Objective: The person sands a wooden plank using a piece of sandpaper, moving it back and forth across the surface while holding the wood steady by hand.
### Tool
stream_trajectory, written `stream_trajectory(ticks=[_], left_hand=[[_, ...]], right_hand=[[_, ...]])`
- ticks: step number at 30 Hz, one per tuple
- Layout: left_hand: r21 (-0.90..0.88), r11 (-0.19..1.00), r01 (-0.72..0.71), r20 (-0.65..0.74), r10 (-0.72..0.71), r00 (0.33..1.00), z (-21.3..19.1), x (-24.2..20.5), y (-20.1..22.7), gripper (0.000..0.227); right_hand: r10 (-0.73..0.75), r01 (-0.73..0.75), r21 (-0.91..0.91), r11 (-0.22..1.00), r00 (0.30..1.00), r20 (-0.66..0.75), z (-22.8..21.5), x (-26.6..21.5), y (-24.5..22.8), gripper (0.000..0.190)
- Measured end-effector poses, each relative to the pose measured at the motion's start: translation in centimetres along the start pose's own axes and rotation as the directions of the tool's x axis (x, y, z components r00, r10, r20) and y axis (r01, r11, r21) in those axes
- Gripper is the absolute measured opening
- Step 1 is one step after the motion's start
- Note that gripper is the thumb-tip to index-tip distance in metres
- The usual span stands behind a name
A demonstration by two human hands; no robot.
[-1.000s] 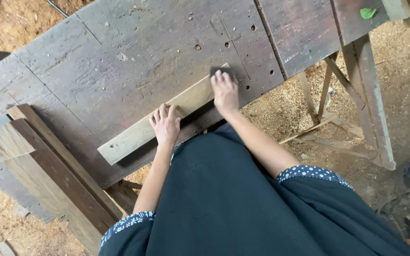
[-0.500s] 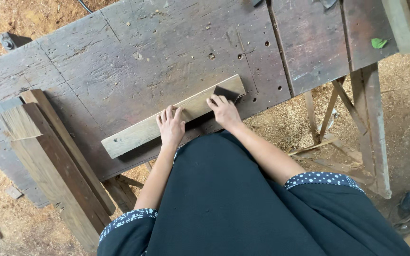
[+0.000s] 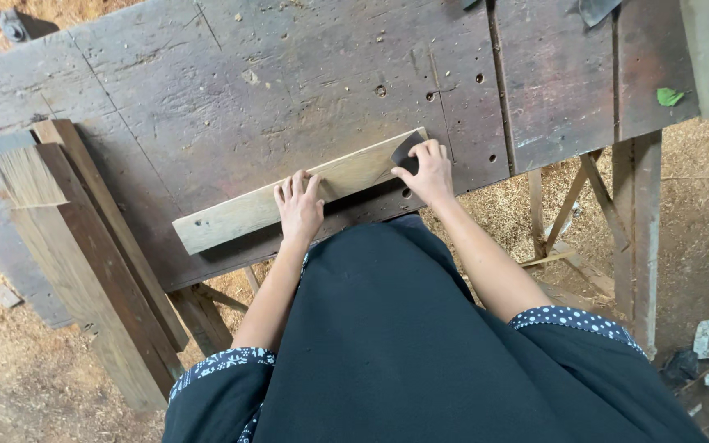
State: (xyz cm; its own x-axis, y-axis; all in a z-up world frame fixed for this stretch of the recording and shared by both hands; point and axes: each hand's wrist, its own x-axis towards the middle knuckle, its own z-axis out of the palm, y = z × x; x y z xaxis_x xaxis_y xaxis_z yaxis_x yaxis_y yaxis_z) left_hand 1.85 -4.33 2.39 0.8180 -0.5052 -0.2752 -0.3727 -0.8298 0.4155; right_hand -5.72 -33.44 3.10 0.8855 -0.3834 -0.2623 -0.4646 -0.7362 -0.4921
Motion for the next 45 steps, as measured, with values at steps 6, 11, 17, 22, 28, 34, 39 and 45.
stream_trajectory(ticks=[6,11,17,22,28,34,39,45], left_hand=[[0.006,1.0,0.011,-0.005,-0.011,1.0,0.2,0.1,0.2,0.061],[-0.007,1.0,0.025,0.004,-0.025,1.0,0.2,0.1,0.3,0.061],[-0.014,1.0,0.026,0.007,-0.026,1.0,0.0,0.3,0.2,0.061],[-0.027,0.999,0.023,0.001,-0.023,1.0,0.6,0.1,-0.1,0.062],[-0.038,0.999,0.025,-0.018,-0.025,1.0,1.8,-0.4,-0.5,0.061],[-0.058,0.998,0.008,0.008,-0.007,1.0,1.4,-0.1,-0.4,0.063],[-0.049,0.994,0.095,0.165,-0.085,0.983,-0.3,0.2,0.8,0.08],[0.093,0.995,0.034,0.013,-0.035,0.999,1.5,0.8,0.4,0.077]], right_hand=[[-0.158,0.15,-0.064,0.987,0.976,-0.153,4.8,-0.8,2.3,0.014],[-0.451,0.441,-0.128,0.888,0.891,-0.056,5.1,-1.4,-0.5,0.015],[-0.247,0.244,-0.075,0.967,0.969,-0.029,2.1,0.1,-2.8,0.044],[-0.191,0.179,-0.144,0.973,0.979,-0.071,4.4,-0.1,-1.3,0.045],[-0.367,0.355,-0.174,0.918,0.929,-0.043,6.8,-1.2,-2.2,0.046],[-0.034,0.038,-0.07,0.997,0.998,0.061,2.2,1.5,0.7,0.038],[-0.382,0.373,-0.145,0.917,0.923,-0.044,7.5,0.2,-1.4,0.043],[-0.367,0.368,-0.045,0.929,0.93,0.01,5.9,0.4,-0.8,0.043]])
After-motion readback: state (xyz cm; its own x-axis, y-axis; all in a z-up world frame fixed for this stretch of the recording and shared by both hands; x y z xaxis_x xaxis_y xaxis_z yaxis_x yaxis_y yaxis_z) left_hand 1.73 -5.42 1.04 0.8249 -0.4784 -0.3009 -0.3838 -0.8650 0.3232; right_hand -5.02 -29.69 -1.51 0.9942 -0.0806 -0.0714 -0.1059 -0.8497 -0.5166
